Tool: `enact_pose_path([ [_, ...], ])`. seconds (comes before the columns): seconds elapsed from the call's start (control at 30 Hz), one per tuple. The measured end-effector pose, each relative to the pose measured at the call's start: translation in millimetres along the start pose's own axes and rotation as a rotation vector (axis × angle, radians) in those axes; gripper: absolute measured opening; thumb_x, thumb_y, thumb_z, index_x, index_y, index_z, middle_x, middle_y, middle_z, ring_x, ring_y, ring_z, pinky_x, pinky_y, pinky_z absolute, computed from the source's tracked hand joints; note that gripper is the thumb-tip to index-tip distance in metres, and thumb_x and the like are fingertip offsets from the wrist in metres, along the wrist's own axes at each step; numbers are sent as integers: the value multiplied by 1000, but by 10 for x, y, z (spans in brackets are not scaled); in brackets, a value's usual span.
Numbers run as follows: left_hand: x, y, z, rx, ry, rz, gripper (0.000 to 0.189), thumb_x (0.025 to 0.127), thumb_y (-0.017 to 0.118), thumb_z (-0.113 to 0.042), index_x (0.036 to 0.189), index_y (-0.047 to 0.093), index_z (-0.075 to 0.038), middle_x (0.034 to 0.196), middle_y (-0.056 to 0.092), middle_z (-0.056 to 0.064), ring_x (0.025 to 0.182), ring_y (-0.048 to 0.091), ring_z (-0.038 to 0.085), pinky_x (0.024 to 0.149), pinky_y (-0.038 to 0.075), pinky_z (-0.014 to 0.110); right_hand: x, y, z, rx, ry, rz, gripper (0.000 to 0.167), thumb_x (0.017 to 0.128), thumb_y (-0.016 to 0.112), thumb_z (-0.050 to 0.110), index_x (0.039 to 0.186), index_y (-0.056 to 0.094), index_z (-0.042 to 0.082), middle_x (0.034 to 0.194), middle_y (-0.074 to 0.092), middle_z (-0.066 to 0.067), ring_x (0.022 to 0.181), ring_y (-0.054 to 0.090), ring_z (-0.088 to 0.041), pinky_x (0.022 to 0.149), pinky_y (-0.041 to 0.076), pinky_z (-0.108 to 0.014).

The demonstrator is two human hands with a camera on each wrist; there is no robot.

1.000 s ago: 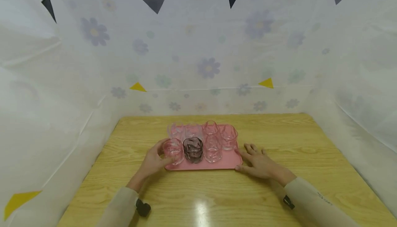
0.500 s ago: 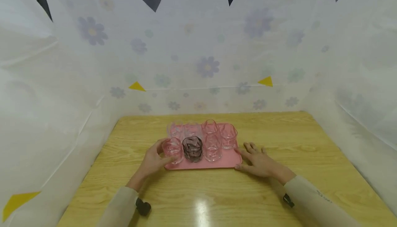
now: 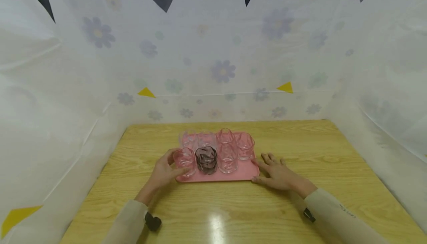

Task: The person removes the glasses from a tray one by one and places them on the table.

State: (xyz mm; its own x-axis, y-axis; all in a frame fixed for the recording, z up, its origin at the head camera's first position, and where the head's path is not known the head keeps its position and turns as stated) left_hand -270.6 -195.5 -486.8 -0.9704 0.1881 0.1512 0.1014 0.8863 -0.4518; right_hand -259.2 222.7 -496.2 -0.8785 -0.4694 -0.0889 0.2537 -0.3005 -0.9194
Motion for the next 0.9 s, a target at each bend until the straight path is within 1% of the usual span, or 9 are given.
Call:
enact_pose_path([
  [0.17, 16, -44, -28, -20, 27, -25, 77, 84, 91, -13, 149, 51, -3, 147, 61, 21, 138, 57, 43, 113, 50, 56, -4, -13, 6, -2, -3, -5, 81, 102, 55, 66, 166, 36, 20, 170, 22, -32, 158, 13, -57, 116, 6, -87],
  [0.23, 21, -82, -32, -14, 41, -45, 75, 84, 91, -13, 148, 53, -3, 144, 62, 21, 136, 59, 42, 112, 51, 55, -10, -19, 11, 2, -4, -2, 81, 102, 55, 66, 166, 36, 20, 170, 22, -32, 158, 13, -57, 116, 5, -87],
  [0.37, 26, -191, -43, -19, 65, -71, 75, 84, 90, -13, 148, 53, -1, 141, 63, 24, 135, 60, 42, 112, 50, 55, -11, -16, 12, 4, 0, 5, 81, 102, 55, 66, 166, 36, 20, 171, 21, -32, 159, 12, -56, 116, 5, -86],
  [0.5, 40, -321, -41, -19, 60, -95, 74, 86, 90, -17, 148, 52, -2, 141, 62, 27, 136, 60, 41, 115, 47, 56, 4, -2, -8, 5, 0, 8, 83, 101, 55, 67, 166, 35, 19, 171, 20, -32, 159, 11, -56, 117, 4, -86],
  [0.6, 54, -420, -16, 1, 45, -114, 72, 88, 88, -21, 148, 52, -4, 141, 62, 26, 136, 60, 39, 115, 47, 55, 13, 9, -28, 2, 3, 10, 83, 101, 54, 68, 166, 35, 21, 171, 20, -31, 159, 11, -55, 117, 4, -86],
  [0.67, 57, -491, -2, 18, 33, -127, 72, 89, 87, -24, 149, 52, -6, 142, 62, 25, 135, 60, 37, 113, 50, 49, 18, 17, -37, -4, 5, 14, 84, 101, 53, 69, 167, 34, 22, 172, 19, -30, 160, 10, -54, 117, 4, -86],
  [0.77, 69, -603, 26, 29, 20, -156, 72, 91, 86, -25, 151, 51, -7, 142, 61, 24, 134, 60, 37, 106, 52, 28, 25, 28, -42, -6, 10, 21, 84, 101, 53, 70, 167, 33, 23, 172, 18, -30, 160, 9, -54, 117, 4, -86],
  [0.83, 77, -678, 39, 32, 16, -178, 72, 92, 85, -24, 152, 50, -6, 143, 61, 23, 134, 60, 37, 100, 49, 15, 30, 29, -33, -3, 6, 21, 84, 101, 53, 70, 167, 33, 22, 172, 18, -31, 159, 10, -55, 116, 4, -87],
  [0.9, 91, -752, 57, 26, 15, -204, 72, 92, 85, -23, 152, 49, -5, 144, 60, 23, 135, 59, 38, 95, 45, 7, 33, 26, -27, 0, 6, 21, 83, 101, 54, 68, 167, 34, 21, 171, 19, -31, 159, 10, -55, 116, 5, -87],
])
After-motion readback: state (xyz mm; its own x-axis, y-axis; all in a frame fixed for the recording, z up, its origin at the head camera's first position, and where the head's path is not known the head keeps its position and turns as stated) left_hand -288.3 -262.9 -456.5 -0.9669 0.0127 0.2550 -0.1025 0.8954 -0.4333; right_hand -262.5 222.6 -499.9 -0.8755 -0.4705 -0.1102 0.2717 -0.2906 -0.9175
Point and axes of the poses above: each hand's wrist, its own x-axis towards the middle knuckle, its own y-axis out of the palm, z = x × y, the point moved 4 cm from there along x, towards the middle knuckle
